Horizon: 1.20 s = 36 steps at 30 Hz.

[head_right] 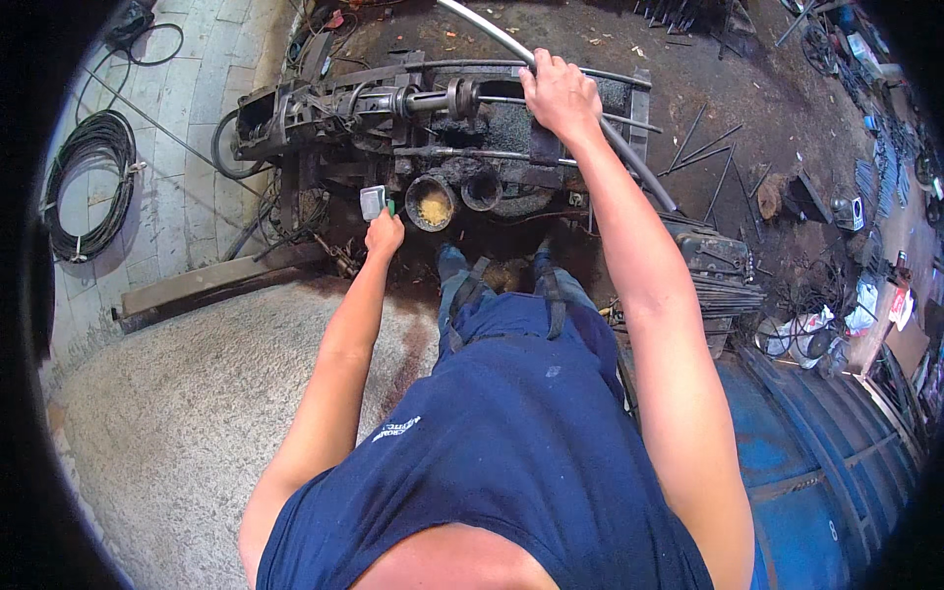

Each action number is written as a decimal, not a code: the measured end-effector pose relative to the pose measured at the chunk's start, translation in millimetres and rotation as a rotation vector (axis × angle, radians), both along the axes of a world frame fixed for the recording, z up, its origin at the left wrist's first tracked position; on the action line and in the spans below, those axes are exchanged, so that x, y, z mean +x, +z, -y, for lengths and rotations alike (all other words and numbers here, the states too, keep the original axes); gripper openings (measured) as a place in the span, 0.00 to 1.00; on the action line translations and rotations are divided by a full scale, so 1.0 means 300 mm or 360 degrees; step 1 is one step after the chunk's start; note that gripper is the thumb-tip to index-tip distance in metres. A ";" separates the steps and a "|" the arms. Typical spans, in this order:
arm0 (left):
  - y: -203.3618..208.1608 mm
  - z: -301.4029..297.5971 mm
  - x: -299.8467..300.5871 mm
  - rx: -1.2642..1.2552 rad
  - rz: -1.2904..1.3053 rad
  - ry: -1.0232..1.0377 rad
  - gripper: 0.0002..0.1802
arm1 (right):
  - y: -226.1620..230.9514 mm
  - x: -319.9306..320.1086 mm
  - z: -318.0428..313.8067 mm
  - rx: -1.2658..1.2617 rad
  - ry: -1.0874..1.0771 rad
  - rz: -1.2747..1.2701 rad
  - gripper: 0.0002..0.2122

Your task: Operating a manual machine to bend metal rods into shape.

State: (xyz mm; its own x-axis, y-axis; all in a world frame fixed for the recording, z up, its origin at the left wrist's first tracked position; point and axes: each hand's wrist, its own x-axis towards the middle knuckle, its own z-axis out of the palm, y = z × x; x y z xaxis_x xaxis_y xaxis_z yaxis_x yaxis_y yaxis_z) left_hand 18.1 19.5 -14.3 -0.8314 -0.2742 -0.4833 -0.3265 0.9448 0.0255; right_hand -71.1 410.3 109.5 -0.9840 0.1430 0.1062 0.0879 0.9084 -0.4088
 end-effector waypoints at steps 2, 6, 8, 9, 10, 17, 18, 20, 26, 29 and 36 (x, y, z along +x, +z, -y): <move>-0.001 0.001 0.001 0.0002 0.0003 0.0001 0.19 | -0.004 -0.004 0.009 0.0003 -0.0018 0.0020 0.17; -0.004 0.005 0.003 0.0003 -0.0007 -0.0019 0.19 | -0.003 -0.003 0.007 0.0045 -0.0008 0.0009 0.17; -0.007 0.006 0.001 -0.0002 0.0002 -0.0020 0.19 | 0.004 0.003 0.001 0.0016 -0.0010 -0.0003 0.17; -0.009 0.005 0.000 -0.0007 0.0007 -0.0014 0.19 | 0.009 0.004 0.000 0.0016 -0.0010 -0.0002 0.17; -0.011 0.005 0.000 -0.0012 0.0012 -0.0007 0.19 | 0.014 0.005 0.000 0.0008 -0.0022 0.0043 0.17; -0.013 0.003 -0.001 -0.0029 -0.0002 -0.0020 0.20 | -0.001 -0.001 -0.001 0.0046 0.0001 0.0012 0.17; -0.012 0.003 -0.001 -0.0026 0.0001 -0.0021 0.20 | -0.001 0.001 -0.004 0.0046 0.0001 0.0013 0.17; -0.011 0.002 -0.002 -0.0024 0.0004 -0.0022 0.20 | 0.000 0.004 -0.010 0.0033 0.0001 0.0022 0.17; -0.016 0.006 -0.004 -0.0033 0.0023 -0.0005 0.19 | 0.002 0.002 0.003 0.0075 -0.0007 -0.0013 0.17; -0.012 0.002 -0.005 -0.0019 0.0039 0.0002 0.20 | 0.004 0.006 -0.004 0.0040 -0.0003 -0.0018 0.17; -0.014 0.002 -0.004 -0.0016 0.0024 -0.0009 0.20 | 0.005 0.006 -0.004 0.0057 -0.0040 -0.0008 0.17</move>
State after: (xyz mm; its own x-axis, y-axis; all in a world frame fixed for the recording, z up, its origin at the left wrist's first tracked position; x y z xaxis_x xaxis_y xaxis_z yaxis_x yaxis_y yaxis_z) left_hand 16.9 18.9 -18.4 -0.8256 -0.2746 -0.4929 -0.3215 0.9468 0.0110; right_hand -69.3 411.3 110.9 -0.9796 0.1637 0.1165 0.1090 0.9200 -0.3764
